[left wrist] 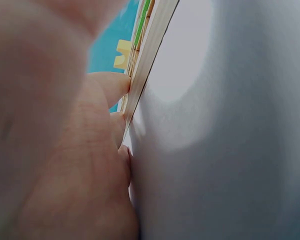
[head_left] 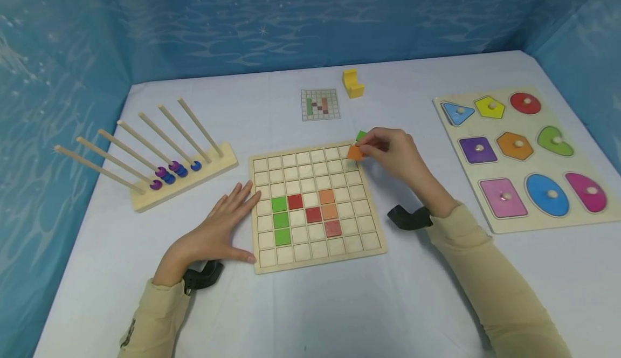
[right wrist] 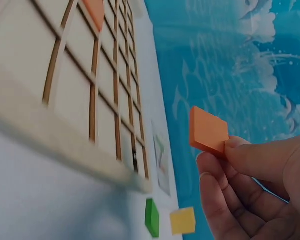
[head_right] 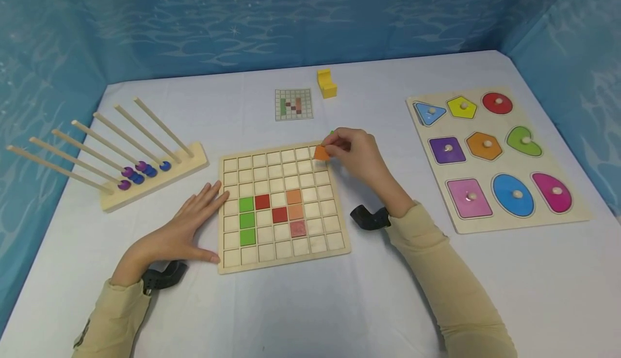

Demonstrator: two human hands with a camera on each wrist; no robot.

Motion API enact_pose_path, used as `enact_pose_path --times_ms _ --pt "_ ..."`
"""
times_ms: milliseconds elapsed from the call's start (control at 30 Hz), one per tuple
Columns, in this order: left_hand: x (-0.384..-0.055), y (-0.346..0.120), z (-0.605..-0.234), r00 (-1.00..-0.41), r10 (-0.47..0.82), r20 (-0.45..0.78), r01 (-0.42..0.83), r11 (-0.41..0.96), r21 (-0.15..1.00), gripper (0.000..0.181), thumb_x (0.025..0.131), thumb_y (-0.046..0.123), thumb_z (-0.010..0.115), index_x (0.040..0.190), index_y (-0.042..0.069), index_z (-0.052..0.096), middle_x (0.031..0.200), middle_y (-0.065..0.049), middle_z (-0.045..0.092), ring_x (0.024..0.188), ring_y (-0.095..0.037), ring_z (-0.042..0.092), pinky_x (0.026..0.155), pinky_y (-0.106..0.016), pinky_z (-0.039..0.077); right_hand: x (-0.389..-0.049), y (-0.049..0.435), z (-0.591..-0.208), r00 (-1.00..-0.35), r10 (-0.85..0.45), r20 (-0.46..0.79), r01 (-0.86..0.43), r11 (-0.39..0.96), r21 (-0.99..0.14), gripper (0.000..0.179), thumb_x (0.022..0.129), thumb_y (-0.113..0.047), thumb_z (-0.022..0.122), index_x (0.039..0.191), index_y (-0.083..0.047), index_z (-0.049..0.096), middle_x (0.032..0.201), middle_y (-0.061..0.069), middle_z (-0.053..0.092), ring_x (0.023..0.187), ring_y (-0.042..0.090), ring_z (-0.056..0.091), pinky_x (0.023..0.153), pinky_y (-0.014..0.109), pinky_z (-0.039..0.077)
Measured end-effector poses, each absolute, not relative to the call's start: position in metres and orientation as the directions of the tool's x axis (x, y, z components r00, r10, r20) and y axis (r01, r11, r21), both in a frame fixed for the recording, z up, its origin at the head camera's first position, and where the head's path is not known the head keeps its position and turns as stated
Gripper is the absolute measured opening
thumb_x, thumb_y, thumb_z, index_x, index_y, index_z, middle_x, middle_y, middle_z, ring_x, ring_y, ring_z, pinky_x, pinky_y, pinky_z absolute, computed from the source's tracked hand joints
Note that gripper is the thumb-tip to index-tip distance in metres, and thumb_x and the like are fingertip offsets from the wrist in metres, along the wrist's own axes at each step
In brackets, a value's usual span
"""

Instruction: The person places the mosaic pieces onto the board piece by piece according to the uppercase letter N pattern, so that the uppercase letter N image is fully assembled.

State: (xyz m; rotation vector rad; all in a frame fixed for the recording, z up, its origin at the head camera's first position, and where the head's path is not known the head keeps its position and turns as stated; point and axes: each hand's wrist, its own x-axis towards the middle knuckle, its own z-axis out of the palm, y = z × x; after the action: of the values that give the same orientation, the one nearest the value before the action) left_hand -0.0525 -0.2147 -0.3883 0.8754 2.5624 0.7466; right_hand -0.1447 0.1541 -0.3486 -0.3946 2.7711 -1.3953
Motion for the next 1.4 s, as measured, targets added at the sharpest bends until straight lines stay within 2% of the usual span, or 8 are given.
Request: enact_pose_path --times_ms 200,433,633,867,1233,1400 --pt "-0.053 -0.215 -0.389 -0.755 0.641 -0.137 0.465 0.671 0.578 0.124 0.061 0.05 0.083 0.15 0.003 0.011 0.155 -0.014 -0.006 0.139 -0.029 -0.011 0.109 -0.047 -0.005 -0.14 0.137 -0.352 -0.953 -0.297 0.063 -0.207 0.483 -0.851 0.01 0.089 -0.002 0.063 0.096 0.002 0.068 0.091 0.012 0.067 0.079 0.026 0.064 0.066 0.024 0.05" --pt "-0.052 -0.213 -0.39 -0.753 0.644 -0.138 0.466 0.669 0.579 0.124 0.061 0.05 0.083 0.15 0.004 0.01 0.155 -0.013 -0.007 0.139 -0.03 -0.011 0.109 -0.046 -0.005 -0.138 0.118 -0.364 -0.926 -0.376 0.036 -0.239 0.508 -0.828 0.007 0.087 -0.002 0.065 0.091 -0.005 0.07 0.084 0.004 0.067 0.075 0.017 0.062 0.068 0.031 0.049" --pt "-0.052 -0.214 -0.389 -0.752 0.645 -0.135 0.469 0.668 0.578 0.124 0.061 0.051 0.083 0.15 0.004 0.011 0.155 -0.013 -0.007 0.139 -0.031 -0.011 0.109 -0.047 -0.005 -0.136 0.11 -0.37 -0.903 -0.429 0.029 -0.272 0.519 -0.81 0.006 0.087 -0.003 0.065 0.088 -0.007 0.07 0.082 0.001 0.065 0.075 0.016 0.056 0.068 0.031 0.046" --pt "-0.052 -0.214 -0.387 -0.756 0.641 -0.134 0.467 0.67 0.577 0.124 0.061 0.051 0.083 0.15 0.004 0.011 0.155 -0.013 -0.006 0.139 -0.03 -0.011 0.108 -0.047 -0.005 -0.135 0.109 -0.372 -0.866 -0.496 0.062 -0.355 0.522 -0.776 0.006 0.088 -0.002 0.065 0.088 -0.005 0.07 0.077 0.0 0.064 0.068 0.016 0.053 0.062 0.031 0.044" --pt "-0.052 -0.214 -0.387 -0.756 0.643 -0.124 0.471 0.666 0.578 0.124 0.061 0.05 0.083 0.15 0.004 0.011 0.155 -0.013 -0.006 0.139 -0.03 -0.011 0.108 -0.047 -0.005 -0.135 0.111 -0.372 -0.839 -0.541 0.047 -0.38 0.523 -0.763 0.009 0.088 -0.001 0.064 0.089 -0.006 0.071 0.081 0.001 0.066 0.068 0.014 0.053 0.061 0.03 0.045" --pt "-0.052 -0.215 -0.388 -0.757 0.643 -0.12 0.475 0.666 0.575 0.124 0.061 0.051 0.083 0.15 0.004 0.011 0.155 -0.014 -0.006 0.139 -0.031 -0.011 0.108 -0.048 -0.004 -0.136 0.111 -0.371 -0.843 -0.532 0.074 -0.395 0.52 -0.757 0.009 0.087 -0.002 0.065 0.091 -0.006 0.073 0.087 0.002 0.067 0.076 0.015 0.056 0.067 0.031 0.047"
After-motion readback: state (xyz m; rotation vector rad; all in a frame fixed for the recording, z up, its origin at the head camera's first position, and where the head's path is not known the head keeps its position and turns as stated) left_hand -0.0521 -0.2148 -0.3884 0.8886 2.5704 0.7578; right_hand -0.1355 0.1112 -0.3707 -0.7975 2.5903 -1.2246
